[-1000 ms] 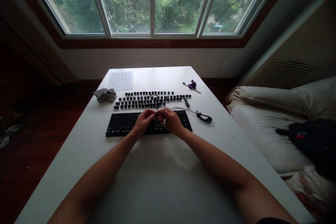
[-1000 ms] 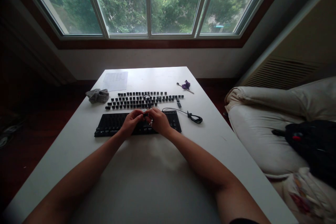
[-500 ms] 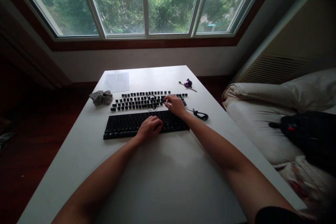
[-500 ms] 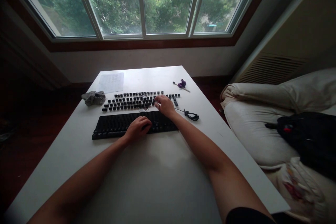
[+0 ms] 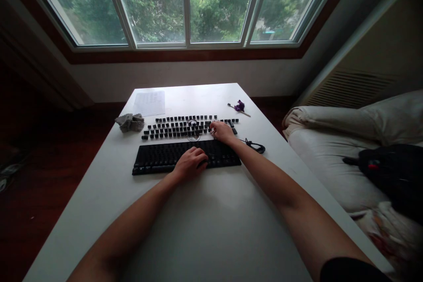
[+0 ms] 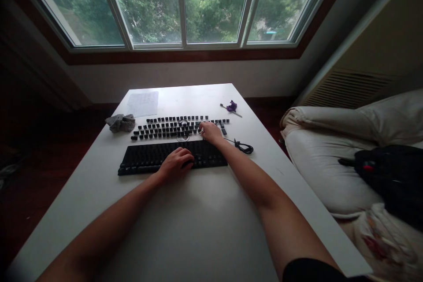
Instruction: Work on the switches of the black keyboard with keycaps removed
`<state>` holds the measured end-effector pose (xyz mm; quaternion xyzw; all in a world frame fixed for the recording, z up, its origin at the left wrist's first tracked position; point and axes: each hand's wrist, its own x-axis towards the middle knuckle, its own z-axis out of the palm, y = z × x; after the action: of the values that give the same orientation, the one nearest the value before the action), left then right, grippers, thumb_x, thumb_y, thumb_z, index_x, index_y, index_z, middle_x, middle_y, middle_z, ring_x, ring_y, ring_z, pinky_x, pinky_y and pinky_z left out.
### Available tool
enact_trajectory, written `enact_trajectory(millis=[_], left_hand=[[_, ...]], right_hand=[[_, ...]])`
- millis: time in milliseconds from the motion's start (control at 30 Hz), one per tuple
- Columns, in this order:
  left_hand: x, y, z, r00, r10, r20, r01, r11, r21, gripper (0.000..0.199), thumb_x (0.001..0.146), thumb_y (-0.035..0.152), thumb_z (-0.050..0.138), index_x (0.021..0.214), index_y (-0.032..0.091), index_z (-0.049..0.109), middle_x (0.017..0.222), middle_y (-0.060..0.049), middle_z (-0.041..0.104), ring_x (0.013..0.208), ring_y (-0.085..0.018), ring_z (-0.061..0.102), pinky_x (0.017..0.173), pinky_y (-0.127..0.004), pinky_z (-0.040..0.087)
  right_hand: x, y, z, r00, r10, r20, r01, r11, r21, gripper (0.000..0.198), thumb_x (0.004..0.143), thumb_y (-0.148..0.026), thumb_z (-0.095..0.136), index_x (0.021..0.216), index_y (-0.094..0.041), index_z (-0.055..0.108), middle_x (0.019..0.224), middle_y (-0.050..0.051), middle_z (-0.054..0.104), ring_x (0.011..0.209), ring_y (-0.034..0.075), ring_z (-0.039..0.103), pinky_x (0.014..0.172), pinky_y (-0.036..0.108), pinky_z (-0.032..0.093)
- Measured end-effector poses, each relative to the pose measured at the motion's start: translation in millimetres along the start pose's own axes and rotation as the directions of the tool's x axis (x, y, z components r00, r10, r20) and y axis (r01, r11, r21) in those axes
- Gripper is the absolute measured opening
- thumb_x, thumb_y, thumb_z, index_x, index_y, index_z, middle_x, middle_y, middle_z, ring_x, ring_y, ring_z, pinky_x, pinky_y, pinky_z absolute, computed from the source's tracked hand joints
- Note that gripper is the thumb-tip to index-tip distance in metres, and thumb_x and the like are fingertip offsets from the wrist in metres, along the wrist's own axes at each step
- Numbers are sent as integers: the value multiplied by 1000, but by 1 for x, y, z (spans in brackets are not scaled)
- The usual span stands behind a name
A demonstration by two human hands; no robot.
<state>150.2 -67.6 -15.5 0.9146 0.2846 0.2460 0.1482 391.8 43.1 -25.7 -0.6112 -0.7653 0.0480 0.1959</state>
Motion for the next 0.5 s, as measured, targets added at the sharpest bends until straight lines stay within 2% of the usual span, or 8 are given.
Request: enact_trajectory(millis=[267, 500], left_hand=[[1, 1, -3, 999, 17, 43, -21, 994, 106, 12, 93, 27, 58, 100, 23, 68, 106, -7, 64, 98, -22, 55, 90, -38, 50], [1, 1, -1, 997, 30, 68, -40, 989, 144, 16, 92, 32, 61, 103, 22, 66, 109, -7, 62, 100, -23, 54, 93, -39, 48]], right_hand=[[4, 1, 2, 1000, -18, 12, 17, 998, 54, 21, 79, -12, 67, 98, -21, 68, 95, 6, 69, 85, 19, 59, 74, 27, 42], [-4, 4, -2, 995, -69, -70, 80, 983, 168, 24, 76, -6, 60, 95, -19, 68, 93, 6, 65, 87, 20, 58, 83, 30, 45]])
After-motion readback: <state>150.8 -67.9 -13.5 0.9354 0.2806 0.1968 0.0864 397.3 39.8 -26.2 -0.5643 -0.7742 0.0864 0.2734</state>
